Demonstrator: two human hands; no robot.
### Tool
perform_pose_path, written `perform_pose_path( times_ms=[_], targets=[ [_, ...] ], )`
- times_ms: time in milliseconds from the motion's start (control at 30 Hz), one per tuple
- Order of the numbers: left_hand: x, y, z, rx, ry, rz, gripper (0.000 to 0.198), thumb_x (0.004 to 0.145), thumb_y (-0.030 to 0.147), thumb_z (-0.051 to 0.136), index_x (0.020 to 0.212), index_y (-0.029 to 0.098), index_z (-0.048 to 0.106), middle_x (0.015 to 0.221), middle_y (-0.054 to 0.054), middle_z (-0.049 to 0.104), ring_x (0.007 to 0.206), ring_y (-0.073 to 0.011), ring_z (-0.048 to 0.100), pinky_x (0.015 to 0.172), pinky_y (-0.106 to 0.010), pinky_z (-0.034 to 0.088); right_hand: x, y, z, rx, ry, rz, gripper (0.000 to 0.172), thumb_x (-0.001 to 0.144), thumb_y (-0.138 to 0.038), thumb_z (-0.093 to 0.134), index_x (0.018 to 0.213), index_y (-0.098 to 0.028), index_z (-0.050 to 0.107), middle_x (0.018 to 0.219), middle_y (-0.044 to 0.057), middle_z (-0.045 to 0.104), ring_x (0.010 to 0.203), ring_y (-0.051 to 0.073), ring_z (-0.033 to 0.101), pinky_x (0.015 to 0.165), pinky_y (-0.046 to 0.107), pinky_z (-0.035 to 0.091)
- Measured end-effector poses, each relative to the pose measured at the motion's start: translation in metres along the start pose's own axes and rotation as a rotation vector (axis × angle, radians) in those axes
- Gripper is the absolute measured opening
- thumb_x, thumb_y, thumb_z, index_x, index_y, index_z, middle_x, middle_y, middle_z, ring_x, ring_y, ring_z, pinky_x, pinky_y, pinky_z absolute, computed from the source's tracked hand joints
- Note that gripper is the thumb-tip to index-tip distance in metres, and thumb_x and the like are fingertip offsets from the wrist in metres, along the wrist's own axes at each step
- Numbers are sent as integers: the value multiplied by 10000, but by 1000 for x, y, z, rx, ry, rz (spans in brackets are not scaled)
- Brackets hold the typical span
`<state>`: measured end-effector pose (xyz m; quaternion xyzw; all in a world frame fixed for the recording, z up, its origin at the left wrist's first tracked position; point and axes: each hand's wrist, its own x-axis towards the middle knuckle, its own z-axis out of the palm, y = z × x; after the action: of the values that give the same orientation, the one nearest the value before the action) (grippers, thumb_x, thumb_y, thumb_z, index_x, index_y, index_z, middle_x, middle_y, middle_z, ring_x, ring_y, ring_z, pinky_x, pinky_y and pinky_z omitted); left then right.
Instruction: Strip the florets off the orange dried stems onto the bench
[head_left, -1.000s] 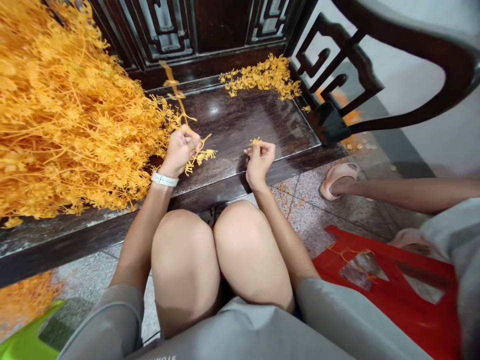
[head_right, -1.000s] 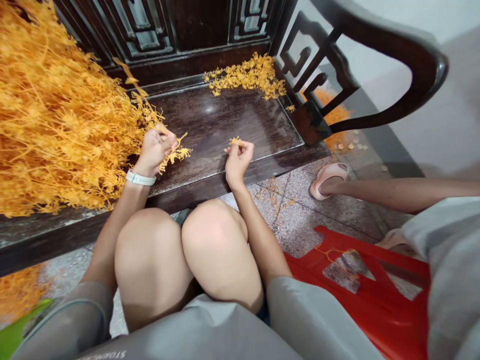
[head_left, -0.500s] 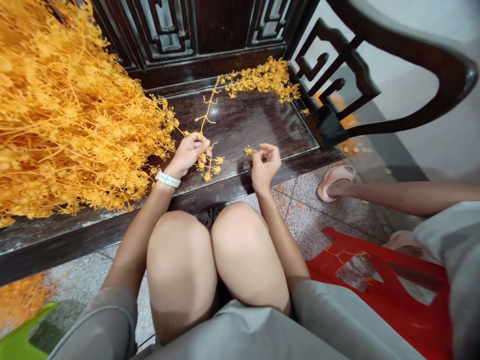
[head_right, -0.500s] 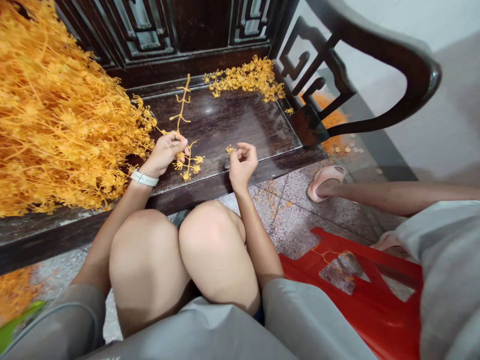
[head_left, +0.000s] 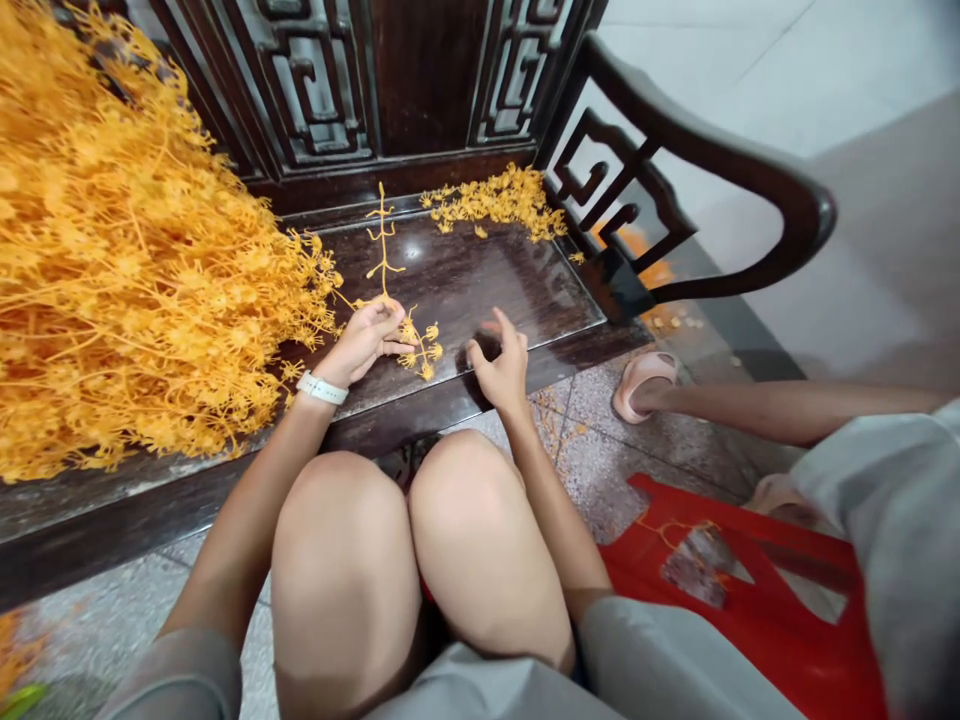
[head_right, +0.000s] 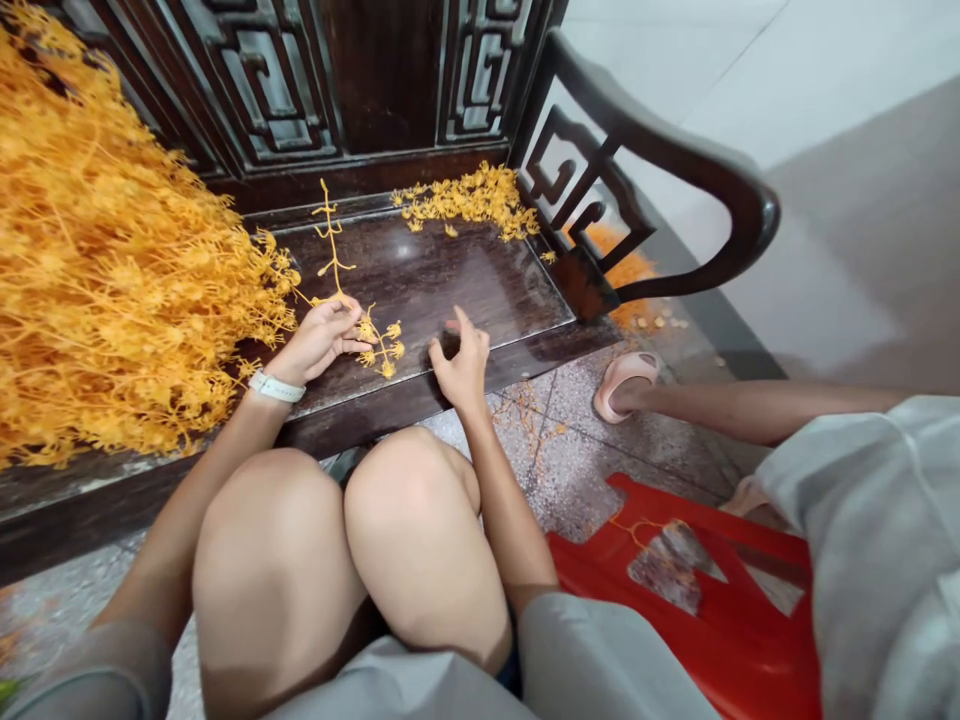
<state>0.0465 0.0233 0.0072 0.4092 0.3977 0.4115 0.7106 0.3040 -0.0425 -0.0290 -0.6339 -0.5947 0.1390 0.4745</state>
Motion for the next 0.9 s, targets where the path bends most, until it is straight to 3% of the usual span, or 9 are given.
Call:
perform_pose_path(
  times_ms=[100, 167, 267, 367, 533, 633, 767, 900],
  targets=[
    [-1, 1, 0, -45, -21, 11, 493, 831, 424, 973, 1011, 196, 574, 1164, -61, 806, 777, -127, 820, 774, -277, 719, -3, -7, -3, 9, 19, -57, 250, 949, -287, 699, 1180, -250, 786, 1051, 95, 832, 1079, 319, 686, 1115, 560, 510],
    [-2, 1, 0, -74, -70, 21, 477, 838, 395, 973, 1006, 197, 572, 1204, -105, 832, 865, -142, 834, 887, -304, 715, -5, -13, -1, 81, -5, -52, 190, 971, -328, 720, 1134, -264, 795, 1010, 75, 825, 1011, 290, 692, 1057, 519, 546],
    [-4, 1, 0, -105, -131, 30, 455, 838, 351, 971, 1020, 210, 578, 1140, -108, 854, 960, -165, 840, 966, -321, 698, -5, -23, 9, 326, -132, 82, 364, 986, -474, 765, 1295, -282, 757, 1079, 51, 821, 889, 220, 698, 852, 403, 596],
    [-6, 1, 0, -112, -174, 18, 464, 816, 348, 980, 1046, 215, 598, 1103, -104, 857, 905, -170, 837, 903, -308, 702, 0, -28, 22, 536, -255, 201, 531, 930, -592, 819, 1350, -278, 729, 1061, 27, 813, 815, 172, 696, 726, 322, 567],
    [-7, 0, 4, -30, -219, 28, 515, 812, 448, 984, 1165, 188, 715, 1206, -151, 840, 942, -178, 823, 876, -284, 674, 2, -30, 30, 662, -306, 240, 470, 895, -682, 827, 1051, -245, 756, 857, 0, 788, 753, 158, 692, 728, 309, 549],
    [-4, -7, 10, 92, -222, 40, 626, 723, 452, 1045, 1215, 176, 775, 1193, -138, 843, 955, -178, 805, 866, -267, 639, -1, -30, 31, 736, -302, 301, 551, 835, -732, 861, 1066, -259, 699, 839, -6, 796, 750, 171, 726, 751, 323, 568],
    [1, -18, 15, 232, -239, 63, 540, 706, 551, 1034, 1002, 146, 831, 1017, -109, 845, 910, -192, 772, 857, -291, 603, -3, -29, 32, 794, -319, 317, 577, 810, -748, 878, 1015, -270, 628, 790, -25, 771, 757, 179, 743, 758, 325, 568],
    [4, -20, 15, 288, -187, 111, 525, 728, 620, 994, 884, 153, 813, 865, -62, 792, 750, -147, 673, 720, -257, 523, -1, -26, 31, 713, -262, 241, 535, 859, -756, 833, 940, -256, 662, 800, -13, 751, 782, 171, 711, 762, 323, 541]
  ],
)
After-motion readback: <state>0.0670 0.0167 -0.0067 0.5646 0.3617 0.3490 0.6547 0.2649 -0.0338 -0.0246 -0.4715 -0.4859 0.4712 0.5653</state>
